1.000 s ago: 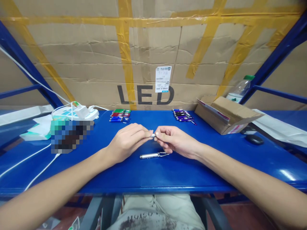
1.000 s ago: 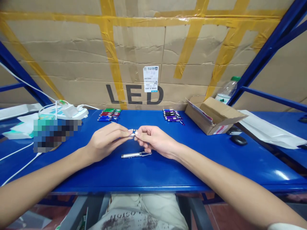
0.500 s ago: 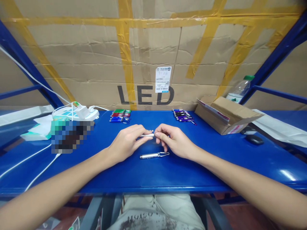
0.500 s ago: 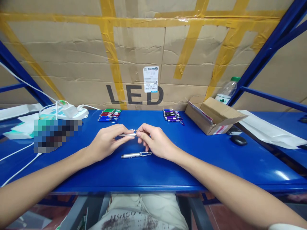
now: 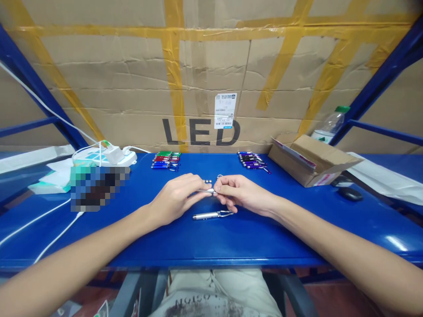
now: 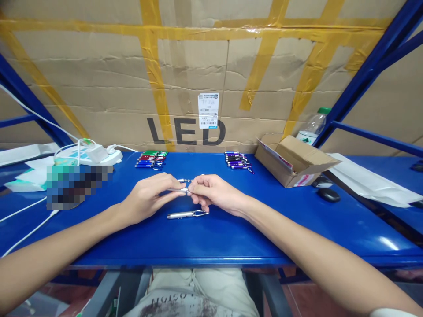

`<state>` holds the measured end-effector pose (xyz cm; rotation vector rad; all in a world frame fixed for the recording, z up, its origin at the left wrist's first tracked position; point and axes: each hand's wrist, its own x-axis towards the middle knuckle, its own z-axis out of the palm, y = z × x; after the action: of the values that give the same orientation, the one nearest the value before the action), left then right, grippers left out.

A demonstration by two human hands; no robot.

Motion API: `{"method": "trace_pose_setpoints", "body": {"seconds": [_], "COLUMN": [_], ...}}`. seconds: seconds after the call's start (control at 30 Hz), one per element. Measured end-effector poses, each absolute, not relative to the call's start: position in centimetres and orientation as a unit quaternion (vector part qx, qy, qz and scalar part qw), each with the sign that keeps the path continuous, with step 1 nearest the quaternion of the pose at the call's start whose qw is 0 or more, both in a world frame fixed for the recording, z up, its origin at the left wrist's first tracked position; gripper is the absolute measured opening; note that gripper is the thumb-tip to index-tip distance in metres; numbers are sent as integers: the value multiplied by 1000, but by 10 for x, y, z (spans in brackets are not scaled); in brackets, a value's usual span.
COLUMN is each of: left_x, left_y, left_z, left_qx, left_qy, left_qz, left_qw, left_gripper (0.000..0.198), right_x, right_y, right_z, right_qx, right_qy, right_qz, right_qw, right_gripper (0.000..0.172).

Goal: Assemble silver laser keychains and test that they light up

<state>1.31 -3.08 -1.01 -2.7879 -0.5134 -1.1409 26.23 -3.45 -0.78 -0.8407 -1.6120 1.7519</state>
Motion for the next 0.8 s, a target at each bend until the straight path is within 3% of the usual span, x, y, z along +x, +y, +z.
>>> {"method": "trace_pose_setpoints", "body": {"seconds": [0.13, 0.3, 0.43, 0.63, 0.8], "left_x": [14, 16, 17, 18, 17], "left_y": [-31, -31, -33, -35, -36], "left_z": [-11, -13, -12, -6, -6], "left_qx": [-909, -896, -892, -881, -888], "left_qy": [-171, -215, -232, -258, -237], "left_qz": [-378, -388, -389, -396, -395], "left_qw": [39, 7, -12, -15, -8], "left_gripper": [13, 13, 15, 13, 15], "right_x": [261, 258, 258, 264, 266], "right_y": [-33, -33, -37, -46, -46], "right_z": [-8, -13, -14, -7, -5], "right_qx": [-324, -334, -332, -314, -310], "right_qy": [-594, -674, -722, -824, -842], "right_qz": [668, 550, 462, 271, 240], "right_qw": [310, 364, 395, 387, 371], "right_gripper": [45, 42, 28, 13, 14]}}
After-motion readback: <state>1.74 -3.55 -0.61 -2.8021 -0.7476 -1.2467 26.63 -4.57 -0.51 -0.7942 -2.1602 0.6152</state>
